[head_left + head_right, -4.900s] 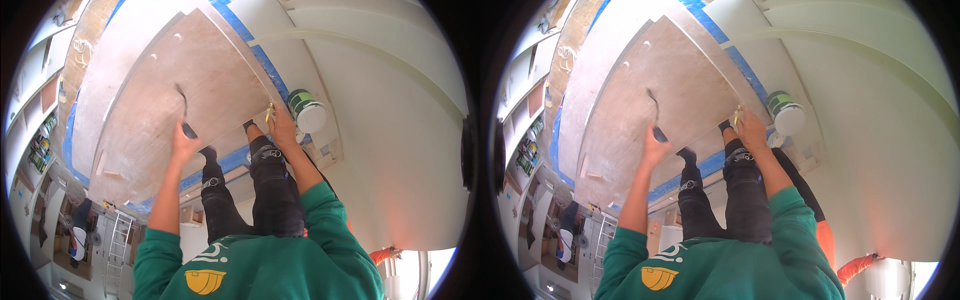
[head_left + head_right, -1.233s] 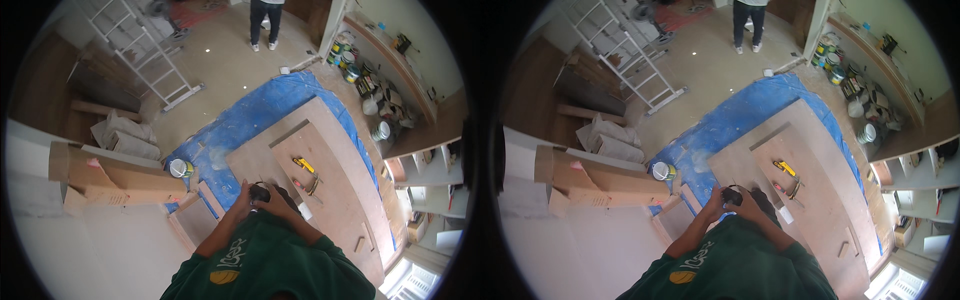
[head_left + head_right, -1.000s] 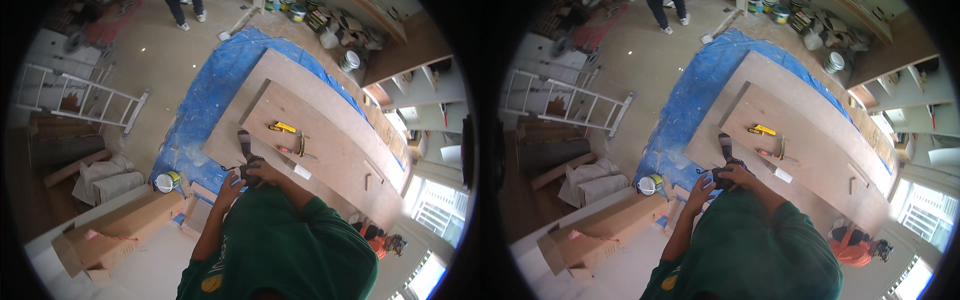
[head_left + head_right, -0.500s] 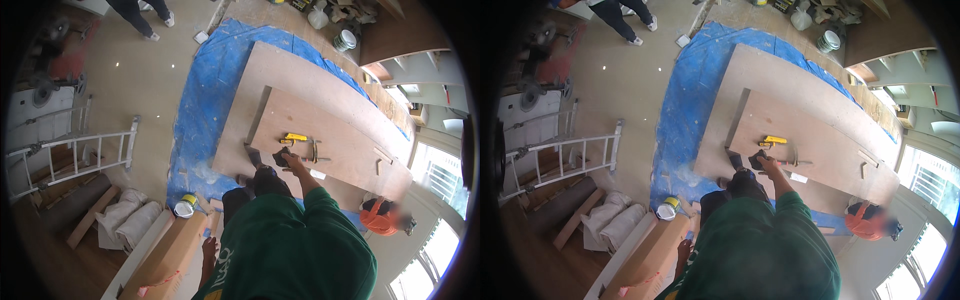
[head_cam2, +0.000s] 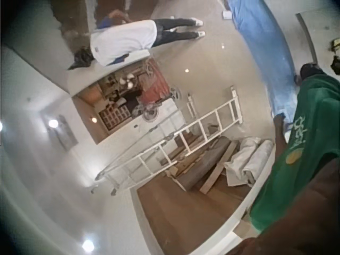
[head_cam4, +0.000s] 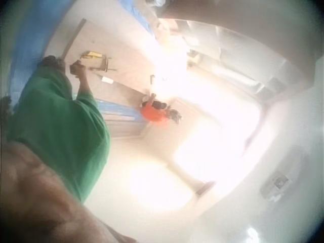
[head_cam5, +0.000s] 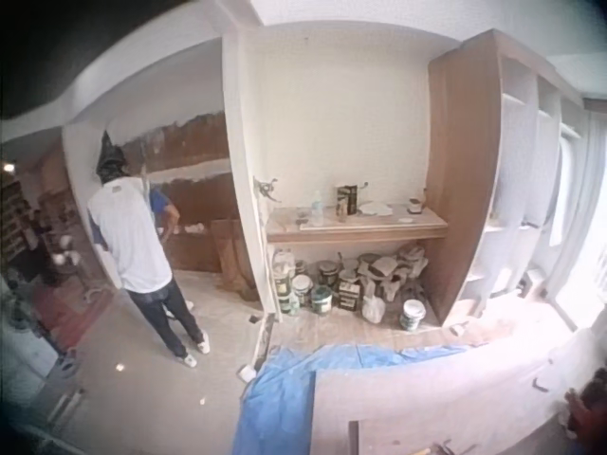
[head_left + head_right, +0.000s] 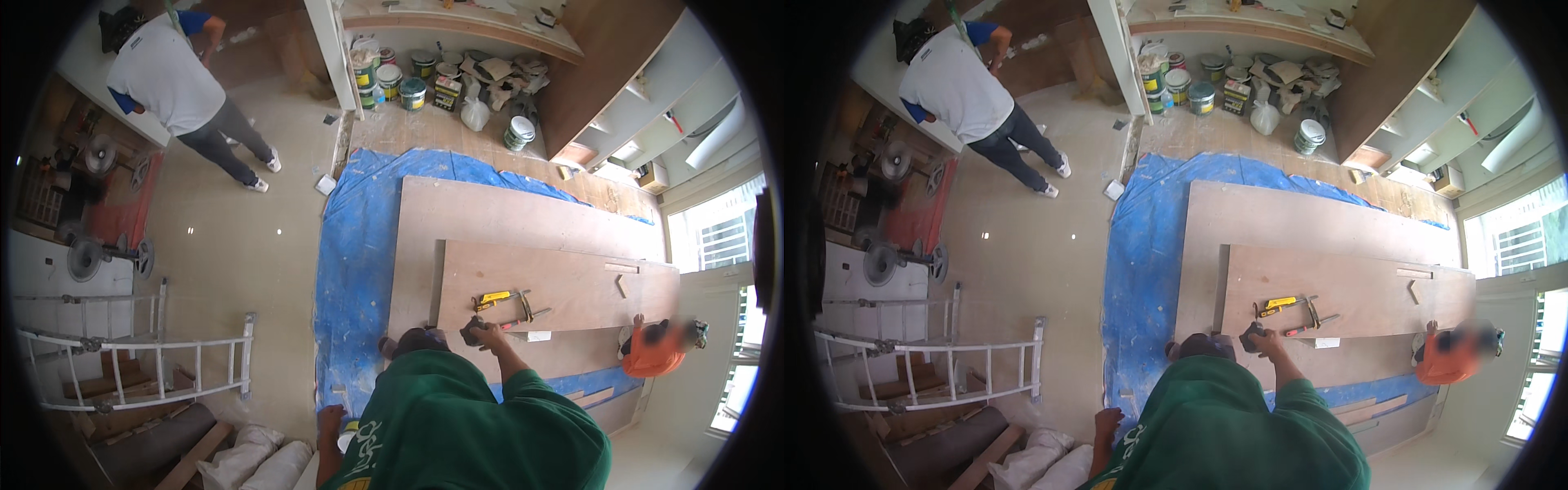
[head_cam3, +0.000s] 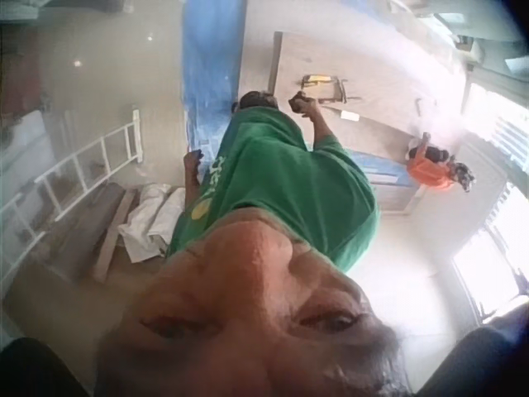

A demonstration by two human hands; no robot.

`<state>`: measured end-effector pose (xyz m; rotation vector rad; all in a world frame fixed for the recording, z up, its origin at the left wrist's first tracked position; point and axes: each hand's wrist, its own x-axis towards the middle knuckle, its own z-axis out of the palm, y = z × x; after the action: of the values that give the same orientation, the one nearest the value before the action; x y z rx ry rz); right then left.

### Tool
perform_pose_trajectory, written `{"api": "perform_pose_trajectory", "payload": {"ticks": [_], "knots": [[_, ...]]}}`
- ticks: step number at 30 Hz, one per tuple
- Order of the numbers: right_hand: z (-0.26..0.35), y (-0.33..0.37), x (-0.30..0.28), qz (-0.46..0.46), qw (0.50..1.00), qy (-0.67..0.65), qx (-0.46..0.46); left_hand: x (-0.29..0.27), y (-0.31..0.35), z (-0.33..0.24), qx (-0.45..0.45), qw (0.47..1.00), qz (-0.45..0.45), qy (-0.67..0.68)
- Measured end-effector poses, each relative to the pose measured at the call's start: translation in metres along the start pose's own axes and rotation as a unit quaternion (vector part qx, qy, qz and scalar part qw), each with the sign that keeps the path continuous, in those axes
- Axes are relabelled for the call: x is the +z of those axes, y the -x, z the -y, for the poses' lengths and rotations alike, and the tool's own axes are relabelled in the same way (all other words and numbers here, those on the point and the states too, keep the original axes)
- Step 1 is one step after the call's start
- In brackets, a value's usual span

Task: The person kneels on the floor and uses a utility knife and a hand saw to cut and trim a large white board. They then flip the board, move around the room, and lift a large cabinet panel into place against a wall.

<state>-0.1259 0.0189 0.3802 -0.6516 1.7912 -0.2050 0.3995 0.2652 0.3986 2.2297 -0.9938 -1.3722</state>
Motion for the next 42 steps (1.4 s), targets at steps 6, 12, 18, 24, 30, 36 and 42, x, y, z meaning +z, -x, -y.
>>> {"api": "perform_pose_trajectory", "payload": {"ticks": [6, 12, 18, 24, 30, 36, 42], "knots": [[-0.014, 0.044, 0.039, -0.006, 0.987, 0.115, 0.115, -0.061, -0.081, -0.079, -0.116, 0.992, 0.045, 0.029], [0.01, 0.05, 0.054, -0.003, 0.966, 0.101, 0.236, -0.067, -0.16, -0.156, -0.058, 0.996, 0.064, -0.033], [0.071, -0.026, 0.003, 0.044, 0.991, 0.073, 0.1, -0.081, -0.248, -0.241, -0.008, 0.984, 0.102, -0.147], [0.205, -0.099, -0.082, -0.122, 0.967, -0.218, 0.057, -0.066, -0.385, -0.337, 0.002, 0.985, 0.134, -0.109], [0.342, -0.158, -0.117, -0.163, 0.95, -0.257, -0.066, 0.025, -0.493, -0.508, 0.101, 0.959, 0.266, -0.001], [0.407, -0.207, -0.111, -0.019, 0.909, -0.414, -0.044, 0.054, -0.581, -0.639, 0.143, 0.911, 0.361, -0.139], [0.518, -0.251, -0.138, -0.095, 0.938, -0.33, 0.037, 0.047, -0.674, -0.76, 0.157, 0.908, 0.354, -0.16]]}}
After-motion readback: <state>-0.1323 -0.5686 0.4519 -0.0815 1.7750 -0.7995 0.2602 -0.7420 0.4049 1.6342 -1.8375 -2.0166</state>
